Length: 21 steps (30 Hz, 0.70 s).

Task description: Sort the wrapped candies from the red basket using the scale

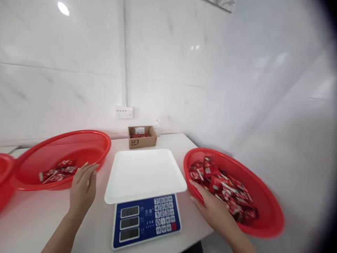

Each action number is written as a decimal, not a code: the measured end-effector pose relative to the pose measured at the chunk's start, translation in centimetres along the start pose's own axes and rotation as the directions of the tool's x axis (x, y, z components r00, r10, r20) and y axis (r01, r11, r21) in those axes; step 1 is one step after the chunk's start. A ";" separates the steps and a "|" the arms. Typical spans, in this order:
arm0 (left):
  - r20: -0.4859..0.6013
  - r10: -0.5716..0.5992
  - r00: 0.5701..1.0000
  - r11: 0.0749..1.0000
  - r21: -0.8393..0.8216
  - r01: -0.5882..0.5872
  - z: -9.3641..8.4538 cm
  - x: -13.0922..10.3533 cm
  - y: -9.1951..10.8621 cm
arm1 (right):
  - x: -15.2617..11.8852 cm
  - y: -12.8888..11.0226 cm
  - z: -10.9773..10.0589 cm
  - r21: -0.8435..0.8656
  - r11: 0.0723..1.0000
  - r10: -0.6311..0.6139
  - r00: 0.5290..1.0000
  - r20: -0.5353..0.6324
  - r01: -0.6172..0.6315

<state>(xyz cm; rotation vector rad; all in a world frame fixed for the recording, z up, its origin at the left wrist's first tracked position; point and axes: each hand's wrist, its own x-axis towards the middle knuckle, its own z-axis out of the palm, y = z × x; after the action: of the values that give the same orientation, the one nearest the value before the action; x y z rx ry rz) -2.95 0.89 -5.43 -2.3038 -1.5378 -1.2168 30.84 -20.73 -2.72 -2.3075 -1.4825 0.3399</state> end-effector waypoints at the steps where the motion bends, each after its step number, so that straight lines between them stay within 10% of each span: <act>1: -0.041 -0.056 0.998 0.996 -0.073 0.053 0.1 -0.7 0.6 | -0.1 -0.1 -0.7 0.080 0.997 -0.009 1.000 0.020 0.007; 6: 0.113 -0.296 0.949 0.923 -0.220 0.314 0.1 -2.8 2.2 | 1.1 0.7 -4.0 0.351 0.936 -0.083 0.961 0.265 -0.016; 12: 0.226 -0.306 0.925 0.882 -0.298 0.365 0.1 -2.8 2.4 | 4.9 2.3 -4.2 -0.017 0.999 0.053 0.894 0.446 -0.051; 21: 0.252 -0.307 0.918 0.898 -0.242 0.367 1.0 -2.7 1.6 | 10.6 1.6 -1.3 -0.381 0.917 0.270 0.888 0.373 -0.119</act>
<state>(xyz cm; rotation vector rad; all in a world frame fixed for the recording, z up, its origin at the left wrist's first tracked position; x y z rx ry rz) -1.58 -1.32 -7.37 -2.4795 -2.0311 -1.3942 37.09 -11.89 -2.30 -2.8167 -1.6066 0.7236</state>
